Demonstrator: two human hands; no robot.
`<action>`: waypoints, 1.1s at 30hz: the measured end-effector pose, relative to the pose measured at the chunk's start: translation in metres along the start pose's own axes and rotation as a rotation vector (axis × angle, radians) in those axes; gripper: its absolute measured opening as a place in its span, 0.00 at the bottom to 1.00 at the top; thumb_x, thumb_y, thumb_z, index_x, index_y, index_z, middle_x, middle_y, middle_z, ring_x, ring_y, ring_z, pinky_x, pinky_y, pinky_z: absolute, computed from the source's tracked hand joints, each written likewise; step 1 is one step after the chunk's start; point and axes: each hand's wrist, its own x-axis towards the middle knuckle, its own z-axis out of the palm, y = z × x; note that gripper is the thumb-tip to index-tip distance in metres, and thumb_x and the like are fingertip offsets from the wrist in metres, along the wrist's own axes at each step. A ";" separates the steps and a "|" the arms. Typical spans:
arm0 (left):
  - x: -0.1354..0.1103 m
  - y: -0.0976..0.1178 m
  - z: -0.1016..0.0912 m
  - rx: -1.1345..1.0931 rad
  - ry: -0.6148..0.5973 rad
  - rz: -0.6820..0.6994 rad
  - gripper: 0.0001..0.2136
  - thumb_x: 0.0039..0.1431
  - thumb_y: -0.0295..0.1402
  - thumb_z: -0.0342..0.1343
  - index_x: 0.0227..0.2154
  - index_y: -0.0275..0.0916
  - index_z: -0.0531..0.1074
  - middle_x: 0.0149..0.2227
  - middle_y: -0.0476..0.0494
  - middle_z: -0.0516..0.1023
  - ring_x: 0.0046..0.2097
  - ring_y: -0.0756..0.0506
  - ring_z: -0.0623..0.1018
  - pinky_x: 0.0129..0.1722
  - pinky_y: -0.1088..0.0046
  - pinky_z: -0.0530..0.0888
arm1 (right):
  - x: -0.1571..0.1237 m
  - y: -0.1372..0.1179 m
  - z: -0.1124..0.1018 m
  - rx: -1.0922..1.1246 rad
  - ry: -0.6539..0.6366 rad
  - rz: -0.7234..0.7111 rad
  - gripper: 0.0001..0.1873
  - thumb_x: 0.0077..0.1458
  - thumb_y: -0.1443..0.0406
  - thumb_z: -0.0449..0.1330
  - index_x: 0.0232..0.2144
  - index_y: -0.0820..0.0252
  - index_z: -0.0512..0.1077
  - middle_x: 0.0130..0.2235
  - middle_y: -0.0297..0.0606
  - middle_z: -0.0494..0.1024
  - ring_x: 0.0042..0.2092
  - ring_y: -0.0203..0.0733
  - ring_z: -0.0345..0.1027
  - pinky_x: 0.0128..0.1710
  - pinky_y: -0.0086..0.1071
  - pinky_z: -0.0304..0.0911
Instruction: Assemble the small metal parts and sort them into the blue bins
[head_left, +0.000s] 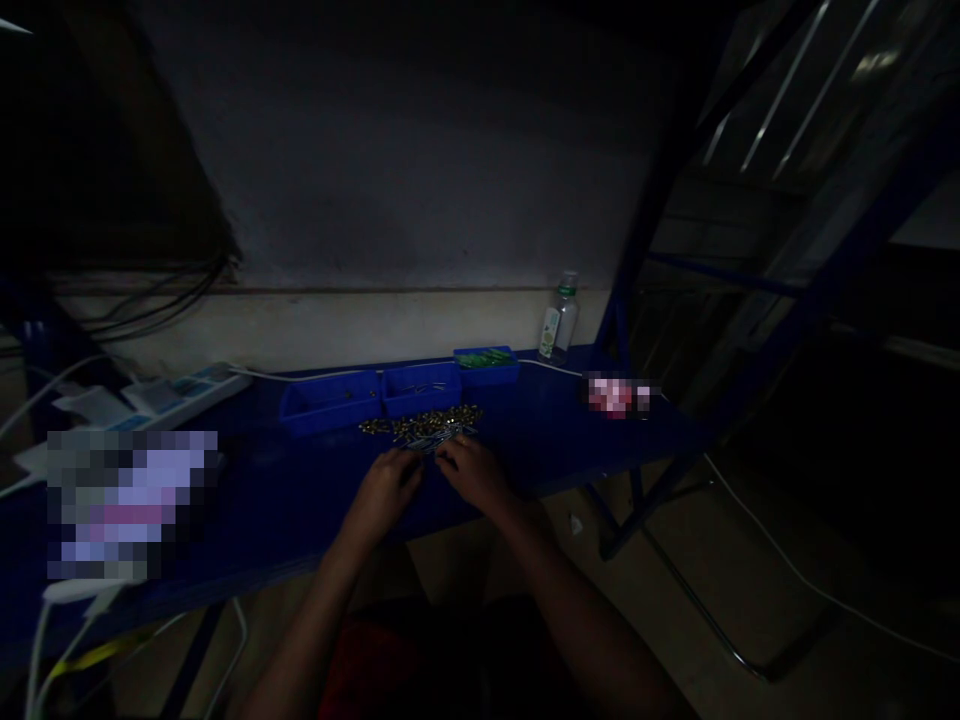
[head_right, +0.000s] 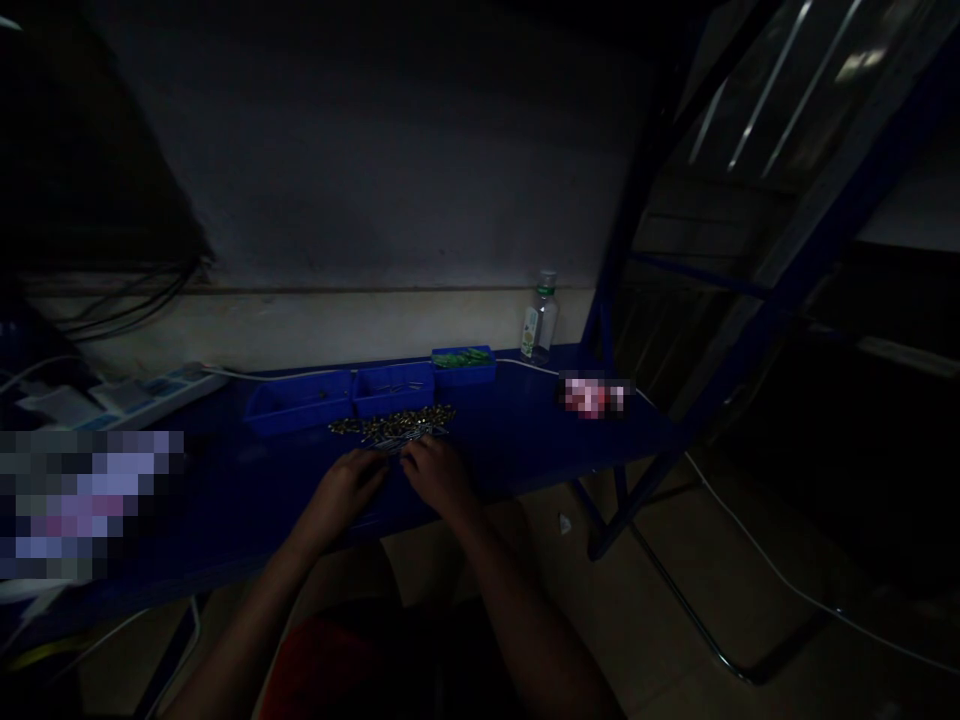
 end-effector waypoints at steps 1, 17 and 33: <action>0.000 0.000 0.000 -0.004 -0.004 0.013 0.13 0.57 0.32 0.45 0.43 0.38 0.70 0.40 0.40 0.73 0.42 0.42 0.71 0.44 0.65 0.66 | 0.000 0.000 0.000 -0.003 0.002 -0.013 0.07 0.56 0.64 0.52 0.36 0.57 0.69 0.39 0.37 0.70 0.41 0.37 0.64 0.41 0.29 0.57; -0.001 0.004 -0.006 -0.045 -0.012 -0.053 0.10 0.55 0.33 0.46 0.32 0.37 0.73 0.35 0.41 0.75 0.38 0.43 0.73 0.40 0.67 0.67 | -0.005 -0.004 -0.008 0.010 -0.055 -0.103 0.11 0.56 0.63 0.52 0.42 0.56 0.68 0.41 0.37 0.70 0.42 0.37 0.63 0.43 0.30 0.57; 0.015 -0.004 -0.013 -0.080 0.022 -0.245 0.13 0.54 0.38 0.45 0.31 0.38 0.72 0.34 0.42 0.77 0.35 0.43 0.75 0.34 0.73 0.67 | -0.004 -0.004 -0.009 0.002 -0.077 -0.119 0.14 0.56 0.60 0.52 0.45 0.56 0.68 0.42 0.39 0.69 0.45 0.38 0.61 0.46 0.31 0.56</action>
